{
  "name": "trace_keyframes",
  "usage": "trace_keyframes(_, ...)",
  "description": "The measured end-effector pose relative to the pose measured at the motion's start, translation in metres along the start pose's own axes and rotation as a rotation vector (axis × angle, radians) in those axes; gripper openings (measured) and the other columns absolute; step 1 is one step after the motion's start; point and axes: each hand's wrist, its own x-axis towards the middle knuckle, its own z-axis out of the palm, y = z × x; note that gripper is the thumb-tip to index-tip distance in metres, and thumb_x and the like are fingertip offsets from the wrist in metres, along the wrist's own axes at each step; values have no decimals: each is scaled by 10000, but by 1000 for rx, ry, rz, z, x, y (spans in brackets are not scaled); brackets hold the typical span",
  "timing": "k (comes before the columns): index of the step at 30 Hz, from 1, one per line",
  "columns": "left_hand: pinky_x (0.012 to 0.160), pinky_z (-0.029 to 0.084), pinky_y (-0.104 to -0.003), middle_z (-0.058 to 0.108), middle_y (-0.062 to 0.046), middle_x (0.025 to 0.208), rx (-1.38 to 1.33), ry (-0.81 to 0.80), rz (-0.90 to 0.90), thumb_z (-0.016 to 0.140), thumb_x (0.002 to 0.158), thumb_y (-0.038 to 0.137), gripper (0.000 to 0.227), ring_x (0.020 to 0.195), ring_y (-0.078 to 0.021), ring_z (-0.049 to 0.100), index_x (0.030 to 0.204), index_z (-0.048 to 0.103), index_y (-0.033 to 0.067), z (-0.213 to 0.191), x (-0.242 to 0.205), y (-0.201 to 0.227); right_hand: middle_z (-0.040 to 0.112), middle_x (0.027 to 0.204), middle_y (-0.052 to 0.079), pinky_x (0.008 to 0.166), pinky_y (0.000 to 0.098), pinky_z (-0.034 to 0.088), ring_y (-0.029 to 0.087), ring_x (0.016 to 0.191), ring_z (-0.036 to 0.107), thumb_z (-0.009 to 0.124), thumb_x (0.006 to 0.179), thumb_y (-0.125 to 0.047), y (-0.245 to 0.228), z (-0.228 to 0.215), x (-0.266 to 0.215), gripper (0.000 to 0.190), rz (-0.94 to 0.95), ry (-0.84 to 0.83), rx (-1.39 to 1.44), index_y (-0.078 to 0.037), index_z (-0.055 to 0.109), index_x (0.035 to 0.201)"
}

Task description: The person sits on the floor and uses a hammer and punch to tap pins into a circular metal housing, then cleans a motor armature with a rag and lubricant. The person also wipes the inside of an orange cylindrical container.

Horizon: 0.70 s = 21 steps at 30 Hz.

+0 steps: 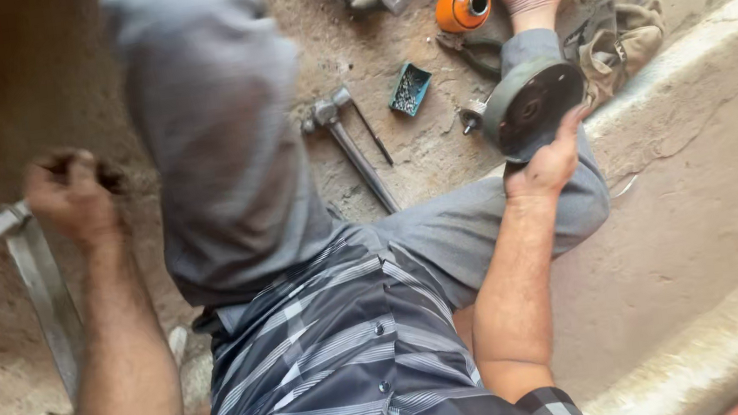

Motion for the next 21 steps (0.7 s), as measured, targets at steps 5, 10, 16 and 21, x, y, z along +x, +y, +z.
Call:
trace_keyframes(5, 666, 543, -334, 644, -144, 967, 66, -290, 709, 684, 1201, 23, 85, 777, -207, 635, 1172, 620, -24, 75, 43, 145, 632, 1384, 169, 1080, 437, 582, 298, 1253, 660, 529, 1035, -485, 29, 9, -16, 667, 39, 87, 35, 55, 530, 1426)
trace_keyframes(10, 551, 523, -253, 667, -78, 926, -166, -325, 663, 679, 1178, 76, 74, 696, -124, 644, 1196, 620, 36, 140, 51, 188, 636, 1375, 159, 1070, 399, 542, 255, 1225, 650, 546, 1070, -430, 72, -1, -28, 617, 72, 150, -20, 88, 544, 1406)
trace_keyframes(16, 541, 534, -262, 685, -34, 835, -19, -18, 310, 739, 1006, 5, 80, 660, -107, 630, 1071, 706, 38, 117, 156, 109, 671, 1293, 136, 985, 373, 588, 238, 1138, 688, 511, 1076, -395, 81, 6, -35, 546, 146, 107, -68, 68, 559, 1362)
trace_keyframes(21, 655, 582, -303, 718, -55, 947, 200, -25, 273, 709, 973, -25, 126, 777, -158, 703, 1071, 697, 54, 85, 253, 81, 665, 1306, 129, 1005, 363, 563, 223, 1152, 672, 515, 1094, -413, 79, 18, -33, 547, 119, -13, -67, 62, 570, 1359)
